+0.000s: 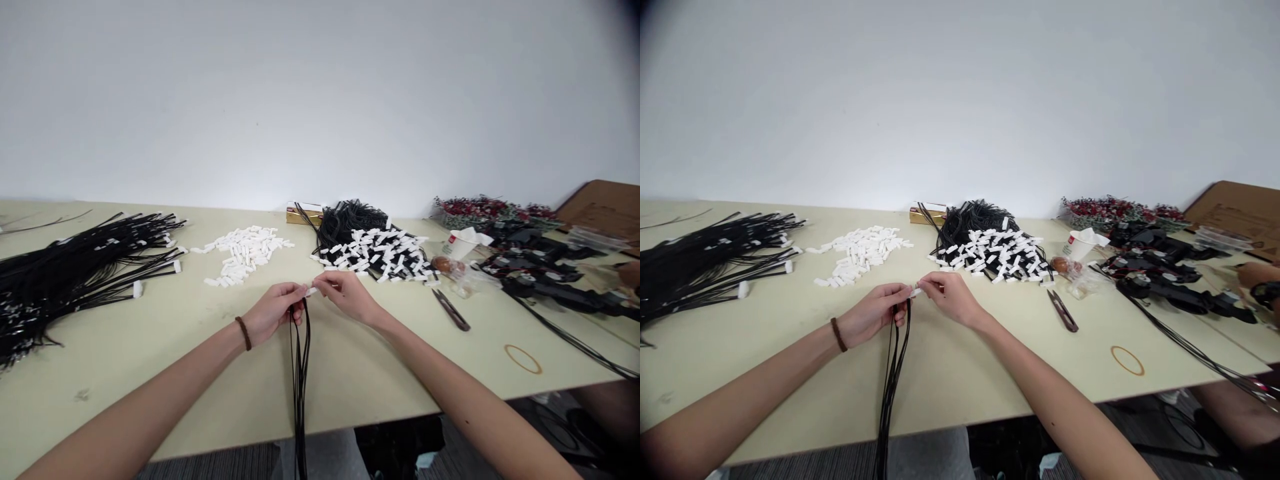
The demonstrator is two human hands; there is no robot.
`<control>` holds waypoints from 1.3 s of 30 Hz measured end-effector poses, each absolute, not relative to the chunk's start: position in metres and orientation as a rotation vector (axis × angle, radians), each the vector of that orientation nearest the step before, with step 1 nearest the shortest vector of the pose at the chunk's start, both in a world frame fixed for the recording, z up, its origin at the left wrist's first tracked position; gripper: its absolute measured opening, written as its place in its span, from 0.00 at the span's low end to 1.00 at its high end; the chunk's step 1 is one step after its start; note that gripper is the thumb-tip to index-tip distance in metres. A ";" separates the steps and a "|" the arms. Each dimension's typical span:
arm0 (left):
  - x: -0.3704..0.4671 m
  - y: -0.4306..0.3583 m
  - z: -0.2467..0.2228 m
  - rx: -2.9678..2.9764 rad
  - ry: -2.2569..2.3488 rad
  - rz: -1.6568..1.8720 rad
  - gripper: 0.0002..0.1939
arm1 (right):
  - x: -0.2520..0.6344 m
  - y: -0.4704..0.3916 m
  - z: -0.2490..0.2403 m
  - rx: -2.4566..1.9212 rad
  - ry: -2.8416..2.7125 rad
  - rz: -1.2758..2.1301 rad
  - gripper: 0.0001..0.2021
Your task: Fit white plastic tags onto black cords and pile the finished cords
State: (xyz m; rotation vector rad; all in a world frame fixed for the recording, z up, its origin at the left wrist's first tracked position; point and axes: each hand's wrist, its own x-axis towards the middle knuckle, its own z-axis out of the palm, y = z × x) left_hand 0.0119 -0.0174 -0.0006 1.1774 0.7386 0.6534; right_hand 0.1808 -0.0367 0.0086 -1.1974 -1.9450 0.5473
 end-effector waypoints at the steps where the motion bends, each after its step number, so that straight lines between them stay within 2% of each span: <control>1: 0.012 -0.017 0.000 1.184 0.744 0.651 0.13 | 0.180 -0.037 0.008 -1.186 -1.936 0.544 0.12; 3: 0.011 -0.017 0.000 1.184 0.737 0.658 0.13 | 0.180 -0.038 0.006 -1.156 -1.901 0.443 0.11; 9: 0.010 -0.015 -0.001 1.116 0.649 0.760 0.14 | 0.186 -0.039 0.002 -0.858 -1.952 -0.518 0.09; 12: 0.010 -0.013 -0.005 1.064 0.618 0.791 0.13 | 0.185 -0.041 0.003 -0.742 -2.061 -0.753 0.08; 29: 0.011 -0.014 -0.006 1.053 0.587 0.774 0.11 | 0.180 -0.041 -0.005 -0.614 -2.150 -0.970 0.05; 39: 0.013 -0.020 0.000 0.906 0.586 0.774 0.09 | 0.174 -0.045 -0.005 -0.676 -2.129 -0.755 0.08</control>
